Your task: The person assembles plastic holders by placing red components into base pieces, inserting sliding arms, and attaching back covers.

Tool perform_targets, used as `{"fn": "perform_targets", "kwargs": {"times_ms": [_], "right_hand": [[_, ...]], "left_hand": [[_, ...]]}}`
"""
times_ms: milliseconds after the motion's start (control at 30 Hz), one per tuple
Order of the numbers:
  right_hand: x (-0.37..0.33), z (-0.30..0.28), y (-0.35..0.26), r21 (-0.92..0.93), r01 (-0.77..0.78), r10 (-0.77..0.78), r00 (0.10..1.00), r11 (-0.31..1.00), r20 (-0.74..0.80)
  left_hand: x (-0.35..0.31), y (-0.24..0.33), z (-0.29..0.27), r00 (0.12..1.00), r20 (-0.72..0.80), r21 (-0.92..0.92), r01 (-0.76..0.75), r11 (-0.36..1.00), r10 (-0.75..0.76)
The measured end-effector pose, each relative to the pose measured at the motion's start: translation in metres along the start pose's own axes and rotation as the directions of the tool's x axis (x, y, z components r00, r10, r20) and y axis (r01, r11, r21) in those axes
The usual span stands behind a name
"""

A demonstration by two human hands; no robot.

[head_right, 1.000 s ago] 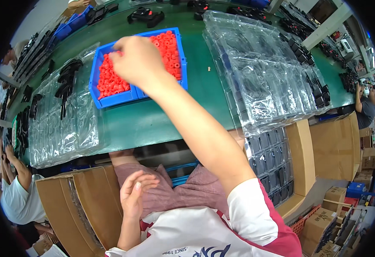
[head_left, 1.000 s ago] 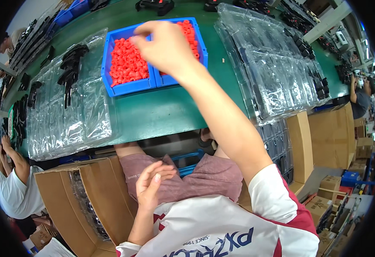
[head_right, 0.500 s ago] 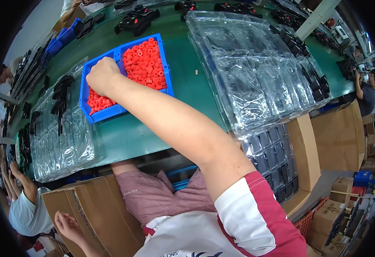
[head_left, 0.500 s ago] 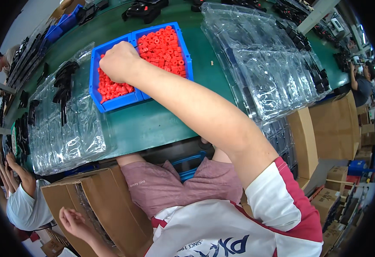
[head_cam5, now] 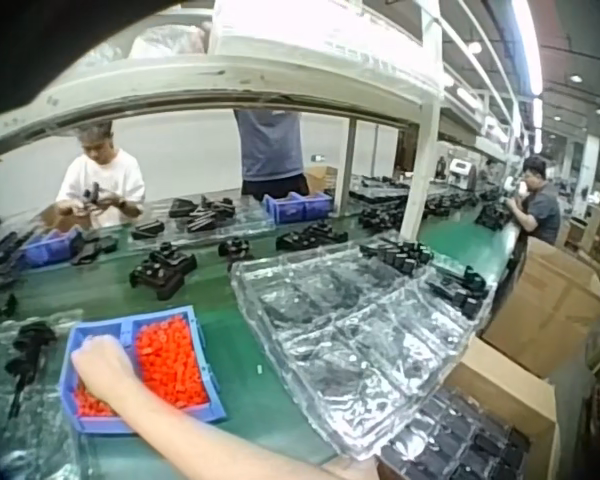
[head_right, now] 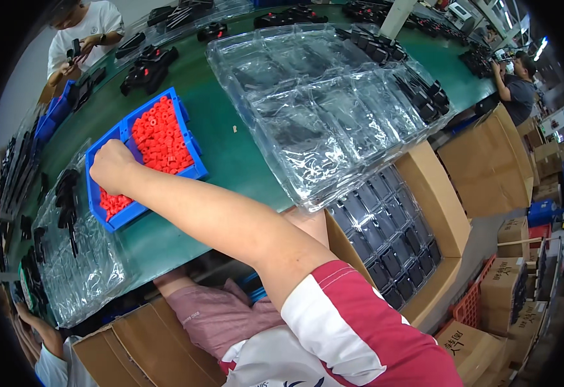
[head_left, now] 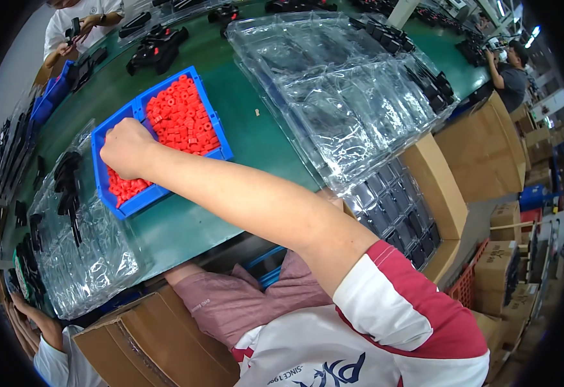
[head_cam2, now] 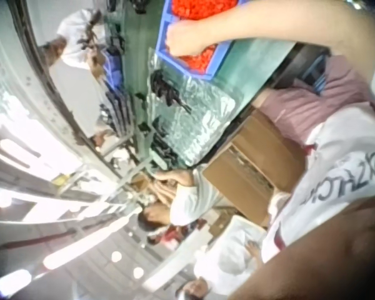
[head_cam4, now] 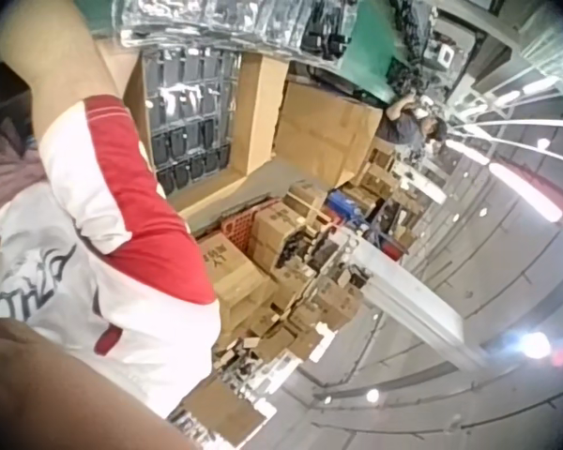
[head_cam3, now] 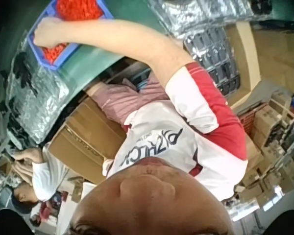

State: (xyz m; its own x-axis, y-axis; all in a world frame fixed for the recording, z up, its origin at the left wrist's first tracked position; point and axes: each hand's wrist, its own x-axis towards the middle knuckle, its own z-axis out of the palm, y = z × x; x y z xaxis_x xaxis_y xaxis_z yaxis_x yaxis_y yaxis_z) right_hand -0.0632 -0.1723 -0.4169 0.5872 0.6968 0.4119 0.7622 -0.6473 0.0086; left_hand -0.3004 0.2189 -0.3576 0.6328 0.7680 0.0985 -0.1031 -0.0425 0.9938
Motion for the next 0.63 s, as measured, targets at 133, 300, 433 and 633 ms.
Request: {"fn": "perform_targets", "kwargs": {"times_ms": [133,300,433,633], "right_hand": [[0.024,0.001,-0.026,0.105,0.048,-0.046,0.999,0.993,-0.023],[0.023,0.01,-0.022,0.182,0.002,0.013,0.997,0.983,-0.081],[0.018,0.002,-0.02,0.224,-0.018,0.038,0.996,0.974,-0.083],[0.018,-0.002,-0.022,0.28,-0.073,0.099,0.992,0.957,-0.08]], "left_hand": [[0.019,0.004,-0.13,0.879,0.293,0.577,-0.477,0.663,0.377],[0.041,-0.008,-0.148,0.853,0.378,0.637,-0.521,0.569,0.359],[0.045,-0.009,-0.153,0.911,0.291,0.572,-0.41,0.711,0.291],[0.057,-0.009,-0.149,0.966,0.176,0.463,-0.249,0.85,0.187]]}}
